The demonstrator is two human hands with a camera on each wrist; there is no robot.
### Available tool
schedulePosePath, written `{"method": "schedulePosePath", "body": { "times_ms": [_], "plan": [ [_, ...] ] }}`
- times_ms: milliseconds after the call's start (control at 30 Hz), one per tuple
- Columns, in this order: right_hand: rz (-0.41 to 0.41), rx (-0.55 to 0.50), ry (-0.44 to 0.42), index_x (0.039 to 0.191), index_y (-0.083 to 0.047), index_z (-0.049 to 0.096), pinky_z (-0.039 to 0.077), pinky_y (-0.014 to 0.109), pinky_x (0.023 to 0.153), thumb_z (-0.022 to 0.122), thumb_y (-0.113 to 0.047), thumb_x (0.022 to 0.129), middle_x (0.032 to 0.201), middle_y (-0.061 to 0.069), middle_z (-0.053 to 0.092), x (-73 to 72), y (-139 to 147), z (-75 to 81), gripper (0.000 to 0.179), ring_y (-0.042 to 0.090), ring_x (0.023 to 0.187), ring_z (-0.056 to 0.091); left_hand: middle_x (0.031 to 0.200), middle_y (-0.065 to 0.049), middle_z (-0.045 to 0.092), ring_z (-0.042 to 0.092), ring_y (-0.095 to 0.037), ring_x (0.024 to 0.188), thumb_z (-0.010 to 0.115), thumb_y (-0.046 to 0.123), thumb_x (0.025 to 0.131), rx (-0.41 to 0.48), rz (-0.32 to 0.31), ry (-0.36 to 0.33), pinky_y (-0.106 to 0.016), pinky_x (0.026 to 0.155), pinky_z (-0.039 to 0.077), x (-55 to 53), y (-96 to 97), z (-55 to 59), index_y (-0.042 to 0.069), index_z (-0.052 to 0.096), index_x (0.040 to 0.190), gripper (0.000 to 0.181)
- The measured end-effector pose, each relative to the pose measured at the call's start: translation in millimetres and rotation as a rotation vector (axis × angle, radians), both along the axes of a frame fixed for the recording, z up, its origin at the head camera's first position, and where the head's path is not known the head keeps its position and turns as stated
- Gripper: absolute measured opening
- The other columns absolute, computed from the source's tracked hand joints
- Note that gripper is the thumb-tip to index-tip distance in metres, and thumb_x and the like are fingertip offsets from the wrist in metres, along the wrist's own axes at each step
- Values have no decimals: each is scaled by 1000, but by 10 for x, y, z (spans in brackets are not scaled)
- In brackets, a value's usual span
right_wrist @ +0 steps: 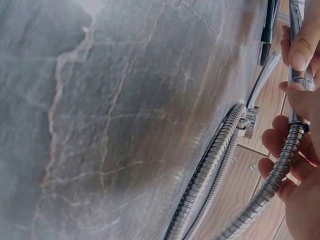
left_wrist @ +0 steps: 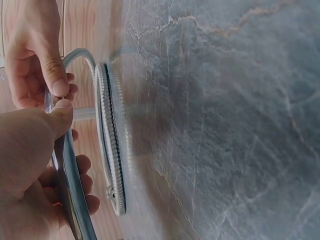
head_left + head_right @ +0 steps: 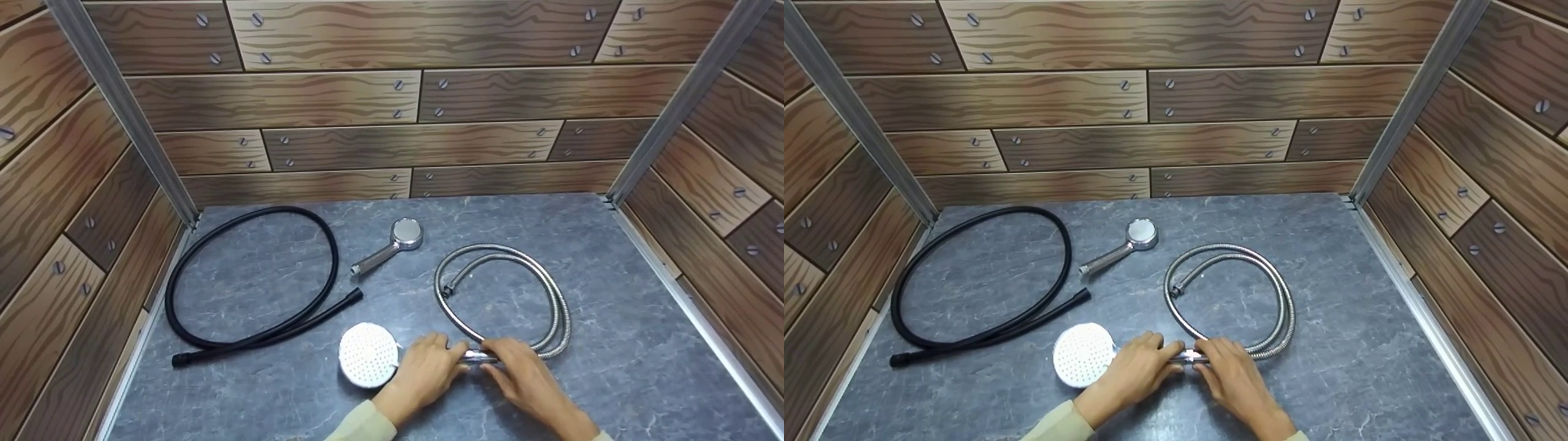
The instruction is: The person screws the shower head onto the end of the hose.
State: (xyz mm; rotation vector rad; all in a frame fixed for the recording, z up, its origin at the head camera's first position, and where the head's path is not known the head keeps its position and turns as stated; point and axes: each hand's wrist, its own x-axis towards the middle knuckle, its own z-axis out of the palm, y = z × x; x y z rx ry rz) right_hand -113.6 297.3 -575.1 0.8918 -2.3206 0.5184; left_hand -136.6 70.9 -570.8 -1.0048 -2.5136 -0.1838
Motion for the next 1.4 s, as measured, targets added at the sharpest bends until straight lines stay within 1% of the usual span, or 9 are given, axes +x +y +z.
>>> {"method": "schedulePosePath", "body": {
  "times_ms": [200,467,633,800,967,1167,1267,1400],
  "plan": [
    [0,-5,-33,113,-8,71,46,26,80,84,-10,81,97,-2,71,8,2,2,35,11,85,64,81,3,63,62,-16,76,68,50,96,26,-1,-26,-29,65,47,6,0,-2,26,66,105,25],
    [3,-11,-9,116,-3,70,47,29,83,88,-5,73,101,0,72,9,8,-1,46,15,88,66,82,2,63,63,-16,77,69,49,95,31,3,-19,-29,65,48,9,-10,-3,27,67,105,25],
    [5,-7,-6,115,-5,70,46,27,80,86,-4,75,99,-1,71,8,14,-8,43,14,85,65,82,2,63,63,-16,76,69,50,95,38,-1,-16,-29,65,48,9,-13,-4,27,66,106,26],
    [0,-4,-21,115,-6,70,45,26,78,85,-5,78,97,-1,71,6,14,-5,40,13,84,64,81,3,63,63,-16,76,68,50,96,36,2,-20,-29,64,48,6,-14,-1,26,66,106,26],
    [-10,-5,-29,116,-7,70,46,27,77,85,-6,78,98,-1,71,6,11,0,41,13,84,64,81,3,62,62,-16,75,67,50,96,35,8,-16,-28,64,47,6,-16,-6,27,66,106,26],
    [1,5,14,119,-4,70,48,28,81,86,-8,76,101,0,72,5,20,-9,46,14,88,67,81,3,63,63,-15,75,67,51,96,27,19,20,-28,65,48,8,-11,-12,27,67,108,27],
    [6,11,34,117,-3,70,49,29,81,84,-8,76,101,0,71,2,20,-13,44,15,88,67,81,3,63,63,-15,75,67,52,96,27,17,30,-28,66,47,7,-8,-9,28,67,108,27],
    [3,12,29,116,-4,70,47,27,79,83,-8,78,99,-1,70,-2,18,-9,41,14,86,66,81,4,63,63,-15,76,67,51,96,30,11,28,-28,66,48,10,-11,1,28,67,109,26]
  ]
}}
